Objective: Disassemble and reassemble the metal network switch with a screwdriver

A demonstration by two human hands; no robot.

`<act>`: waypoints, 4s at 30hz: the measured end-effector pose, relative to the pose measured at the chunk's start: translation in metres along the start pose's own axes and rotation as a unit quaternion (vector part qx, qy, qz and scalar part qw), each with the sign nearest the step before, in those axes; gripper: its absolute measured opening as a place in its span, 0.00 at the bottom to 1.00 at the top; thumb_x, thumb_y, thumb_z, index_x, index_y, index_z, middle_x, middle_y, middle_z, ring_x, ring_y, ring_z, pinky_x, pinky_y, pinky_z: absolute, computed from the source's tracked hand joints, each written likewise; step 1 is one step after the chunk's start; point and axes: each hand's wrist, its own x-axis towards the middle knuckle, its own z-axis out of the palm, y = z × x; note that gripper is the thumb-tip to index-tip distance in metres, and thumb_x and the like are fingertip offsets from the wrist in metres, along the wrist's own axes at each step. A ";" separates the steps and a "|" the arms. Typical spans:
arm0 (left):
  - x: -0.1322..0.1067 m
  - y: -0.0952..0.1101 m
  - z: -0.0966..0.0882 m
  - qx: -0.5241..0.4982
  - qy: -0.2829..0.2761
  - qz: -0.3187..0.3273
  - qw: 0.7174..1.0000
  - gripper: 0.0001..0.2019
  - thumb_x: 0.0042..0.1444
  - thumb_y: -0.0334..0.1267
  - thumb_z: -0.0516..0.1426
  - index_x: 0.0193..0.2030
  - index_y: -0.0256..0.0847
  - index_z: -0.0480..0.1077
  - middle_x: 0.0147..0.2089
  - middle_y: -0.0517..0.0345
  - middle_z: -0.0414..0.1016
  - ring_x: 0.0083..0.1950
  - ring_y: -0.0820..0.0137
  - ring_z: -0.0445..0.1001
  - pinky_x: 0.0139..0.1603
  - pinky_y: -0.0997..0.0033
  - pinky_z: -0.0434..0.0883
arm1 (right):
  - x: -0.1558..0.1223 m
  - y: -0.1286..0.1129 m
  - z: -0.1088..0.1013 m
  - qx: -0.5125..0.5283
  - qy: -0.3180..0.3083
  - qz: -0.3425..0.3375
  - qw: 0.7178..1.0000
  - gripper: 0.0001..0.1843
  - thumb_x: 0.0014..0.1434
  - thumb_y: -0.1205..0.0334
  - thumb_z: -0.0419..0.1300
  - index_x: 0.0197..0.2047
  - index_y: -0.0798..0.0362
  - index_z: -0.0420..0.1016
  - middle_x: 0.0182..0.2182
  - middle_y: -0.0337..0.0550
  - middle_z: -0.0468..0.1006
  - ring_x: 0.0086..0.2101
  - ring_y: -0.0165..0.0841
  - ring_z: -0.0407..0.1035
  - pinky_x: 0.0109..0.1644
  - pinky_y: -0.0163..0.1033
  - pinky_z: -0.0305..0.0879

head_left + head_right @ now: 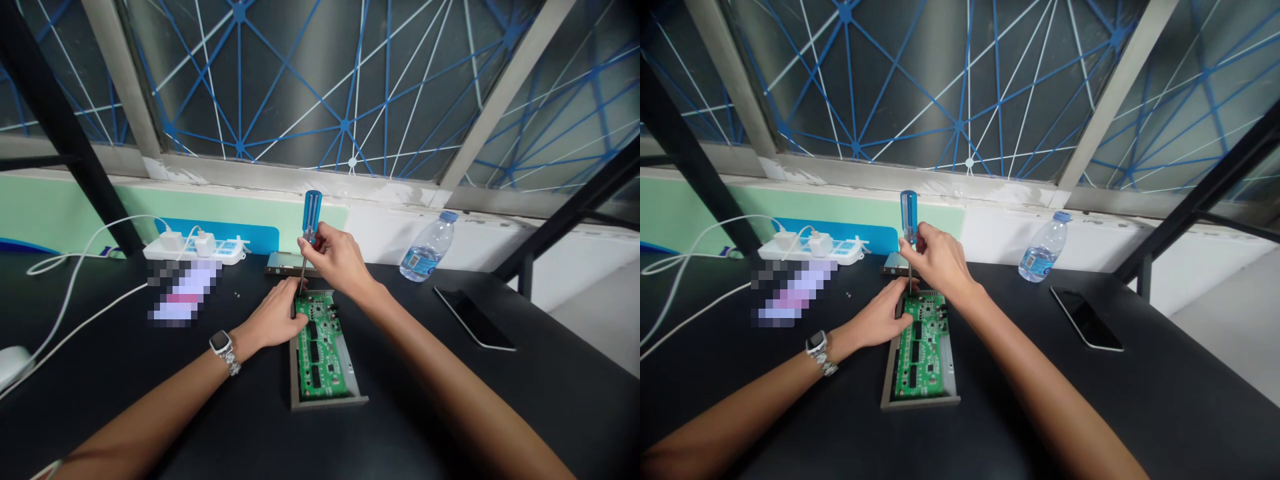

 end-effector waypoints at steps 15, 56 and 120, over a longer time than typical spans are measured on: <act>0.000 0.001 -0.001 0.008 -0.009 -0.004 1.000 0.26 0.50 0.30 0.55 0.58 0.39 0.60 0.55 0.43 0.68 0.58 0.52 0.67 0.62 0.48 0.65 | 0.002 0.004 0.000 0.021 -0.015 -0.019 0.999 0.18 0.61 0.50 0.56 0.27 0.50 0.56 0.21 0.34 0.68 0.22 0.28 0.59 0.28 0.36 0.50; 0.010 -0.003 0.000 -0.203 0.127 0.001 0.971 0.12 0.66 0.40 0.53 0.51 0.40 0.73 0.48 0.52 0.81 0.48 0.63 0.79 0.51 0.66 0.73 | -0.001 -0.002 -0.002 0.043 -0.007 0.003 0.999 0.17 0.59 0.46 0.59 0.32 0.49 0.62 0.19 0.33 0.71 0.22 0.30 0.66 0.29 0.36 0.54; 0.012 -0.003 0.000 -0.221 0.133 -0.005 0.966 0.15 0.65 0.42 0.53 0.55 0.40 0.73 0.52 0.50 0.80 0.51 0.61 0.80 0.56 0.61 0.74 | 0.007 0.011 -0.013 0.143 -0.140 -0.012 0.980 0.11 0.64 0.52 0.53 0.35 0.50 0.61 0.31 0.38 0.73 0.29 0.31 0.70 0.33 0.37 0.60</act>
